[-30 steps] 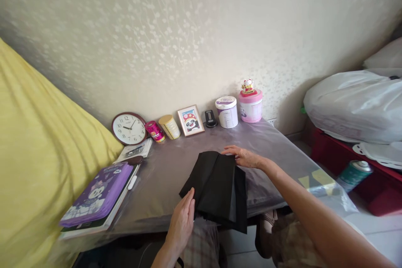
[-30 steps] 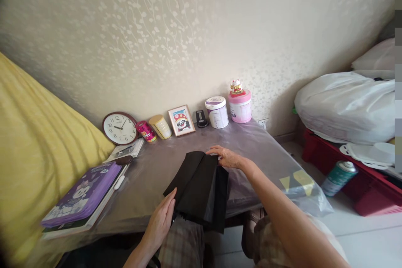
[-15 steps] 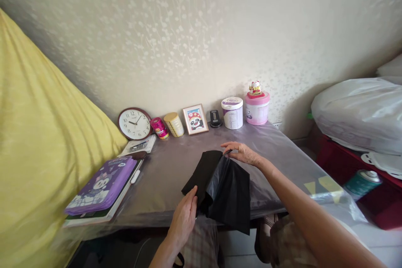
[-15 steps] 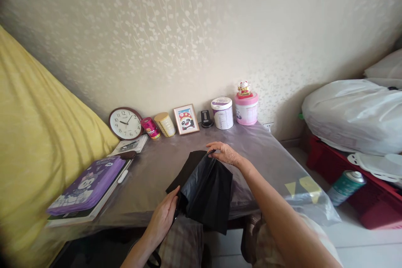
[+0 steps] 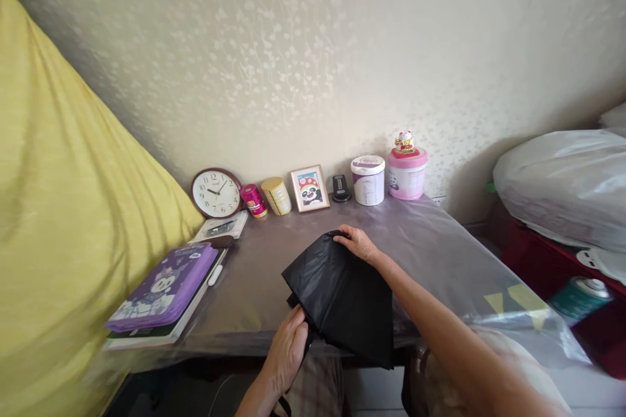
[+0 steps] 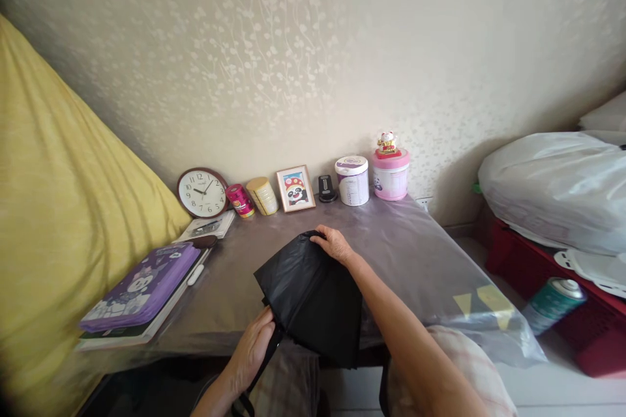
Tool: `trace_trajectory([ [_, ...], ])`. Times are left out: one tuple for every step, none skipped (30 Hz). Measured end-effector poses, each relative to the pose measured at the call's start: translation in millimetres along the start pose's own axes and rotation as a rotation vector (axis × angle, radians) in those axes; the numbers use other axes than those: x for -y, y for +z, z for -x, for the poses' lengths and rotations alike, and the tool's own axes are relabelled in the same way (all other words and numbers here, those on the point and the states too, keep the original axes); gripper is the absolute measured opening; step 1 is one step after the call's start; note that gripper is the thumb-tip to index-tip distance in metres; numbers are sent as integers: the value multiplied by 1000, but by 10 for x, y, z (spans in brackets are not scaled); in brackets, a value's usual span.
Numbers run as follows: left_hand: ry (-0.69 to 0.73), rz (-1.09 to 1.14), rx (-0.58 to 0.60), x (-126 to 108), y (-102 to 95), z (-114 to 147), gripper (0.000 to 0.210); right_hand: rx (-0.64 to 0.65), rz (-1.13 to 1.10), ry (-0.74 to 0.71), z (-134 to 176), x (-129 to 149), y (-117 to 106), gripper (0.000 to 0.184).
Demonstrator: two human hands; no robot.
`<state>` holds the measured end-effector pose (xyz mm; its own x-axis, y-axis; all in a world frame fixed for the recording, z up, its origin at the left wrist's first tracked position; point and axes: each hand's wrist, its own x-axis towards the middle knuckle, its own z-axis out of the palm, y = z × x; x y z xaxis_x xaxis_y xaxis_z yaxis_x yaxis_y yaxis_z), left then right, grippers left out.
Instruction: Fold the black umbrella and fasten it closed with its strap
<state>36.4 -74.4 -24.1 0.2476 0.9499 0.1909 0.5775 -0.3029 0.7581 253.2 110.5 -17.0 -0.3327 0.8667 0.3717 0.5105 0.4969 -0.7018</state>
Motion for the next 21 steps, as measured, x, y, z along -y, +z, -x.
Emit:
trace_trajectory([
  [-7, 16, -2, -13, -13, 9, 41, -4, 10, 11, -10, -7, 32, 21],
  [-18, 34, -4, -30, -24, 16, 41, -7, 24, 22, -20, -15, 60, 20],
  [-33, 53, -4, -50, -30, 20, 40, -10, 41, 31, -29, -24, 85, 19],
  [-50, 67, -7, -69, -31, 19, 39, -12, 60, 37, -37, -33, 107, 18],
  [-69, 69, -14, -84, -26, 16, 38, -14, 77, 40, -44, -42, 127, 16],
  [-88, 56, -25, -92, -14, 9, 37, -15, 92, 42, -49, -50, 143, 15],
  [-107, 24, -47, -90, 4, 0, 36, -12, 104, 44, -53, -57, 158, 14],
  [-125, -16, -76, -77, 25, -9, 35, -8, 111, 47, -55, -64, 171, 14],
  [-140, -54, -105, -56, 48, -17, 35, -4, 118, 50, -56, -69, 183, 13],
  [-151, -78, -126, -30, 70, -23, 35, 1, 126, 53, -57, -74, 195, 13],
  [-160, -93, -142, -2, 90, -26, 35, 4, 134, 57, -57, -78, 206, 13],
  [-168, -98, -155, 24, 105, -27, 35, 7, 141, 59, -58, -82, 217, 13],
  [-177, -100, -168, 45, 115, -26, 36, 10, 149, 61, -58, -85, 227, 13],
  [-186, -104, -183, 59, 121, -23, 36, 13, 158, 64, -59, -88, 237, 12],
  [-197, -106, -199, 68, 124, -20, 37, 16, 167, 66, -60, -92, 246, 12],
  [-207, -105, -212, 71, 124, -18, 38, 19, 175, 69, -62, -95, 255, 12],
  [-215, -102, -224, 71, 125, -15, 39, 22, 185, 72, -65, -97, 262, 12],
  [-221, -97, -232, 72, 127, -13, 39, 26, 194, 76, -67, -99, 267, 13],
  [-228, -91, -240, 77, 131, -11, 38, 30, 203, 80, -70, -101, 272, 13],
  [-234, -83, -250, 86, 136, -8, 37, 35, 211, 83, -72, -101, 275, 13],
  [-239, -75, -265, 101, 140, -5, 35, 41, 219, 85, -73, -100, 277, 13],
])
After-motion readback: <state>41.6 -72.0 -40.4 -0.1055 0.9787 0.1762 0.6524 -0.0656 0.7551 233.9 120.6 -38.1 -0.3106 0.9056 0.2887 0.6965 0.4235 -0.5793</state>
